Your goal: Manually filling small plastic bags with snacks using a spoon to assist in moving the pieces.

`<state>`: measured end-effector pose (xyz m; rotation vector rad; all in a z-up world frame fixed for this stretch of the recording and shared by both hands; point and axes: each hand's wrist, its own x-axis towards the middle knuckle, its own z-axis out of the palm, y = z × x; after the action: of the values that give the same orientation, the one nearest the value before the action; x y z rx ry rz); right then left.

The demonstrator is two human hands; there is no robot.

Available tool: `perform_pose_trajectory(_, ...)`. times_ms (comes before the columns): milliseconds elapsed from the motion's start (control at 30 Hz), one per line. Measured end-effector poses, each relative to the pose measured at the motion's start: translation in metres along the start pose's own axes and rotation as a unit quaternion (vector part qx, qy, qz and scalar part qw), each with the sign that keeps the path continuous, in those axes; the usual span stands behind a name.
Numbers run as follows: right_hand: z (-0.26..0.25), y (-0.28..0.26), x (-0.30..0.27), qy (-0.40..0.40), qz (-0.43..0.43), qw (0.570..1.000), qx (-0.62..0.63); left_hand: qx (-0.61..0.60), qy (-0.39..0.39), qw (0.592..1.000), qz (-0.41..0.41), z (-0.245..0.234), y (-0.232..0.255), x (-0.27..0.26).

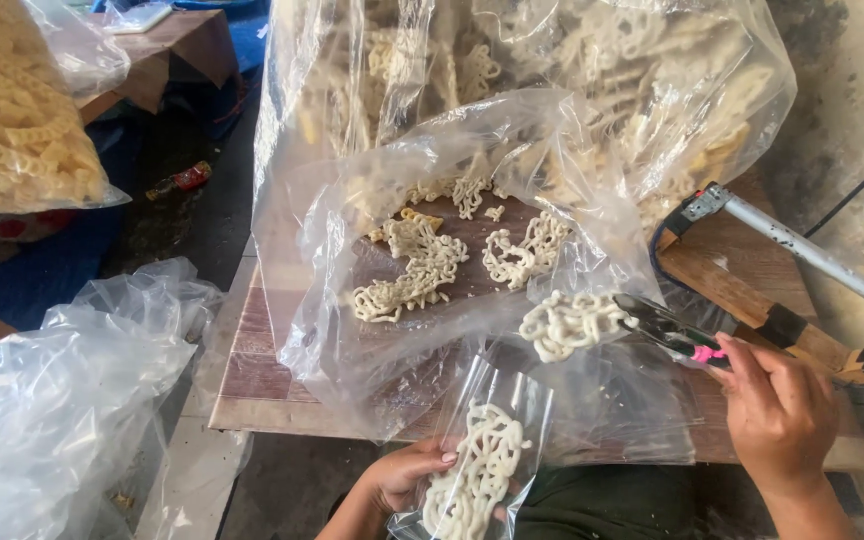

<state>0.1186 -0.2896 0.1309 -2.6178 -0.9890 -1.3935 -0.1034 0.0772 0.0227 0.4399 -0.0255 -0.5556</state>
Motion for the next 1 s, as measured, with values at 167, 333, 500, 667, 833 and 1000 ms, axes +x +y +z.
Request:
perform_pose_trajectory(167,-0.027,-0.027,0.017,0.001,-0.049,0.985,0.163,0.062,0.161,0.985,-0.028,-0.045,-0.015,0.012)
perform_pose_trajectory(333,-0.02,-0.016,0.004,0.013,-0.059,0.981,0.183,0.283,0.276,0.917,-0.052,-0.005,-0.011,0.026)
perform_pose_trajectory(500,-0.009,-0.002,-0.026,0.016,-0.147,0.981,0.127,0.396,0.272,0.872,-0.091,0.038,-0.003,0.03)
perform_pose_trajectory(667,0.022,0.015,-0.048,0.084,-0.226,0.965,0.107,0.341,0.202,0.914,0.086,0.067,-0.012,0.049)
perform_pose_trajectory(833,0.028,0.023,-0.05,-0.127,0.107,0.946,0.277,0.333,0.304,0.867,0.21,0.055,-0.003,0.062)
perform_pose_trajectory(1000,0.053,0.003,-0.104,-0.485,0.268,0.781,0.287,0.271,0.308,0.894,0.181,0.039,-0.025,0.074)
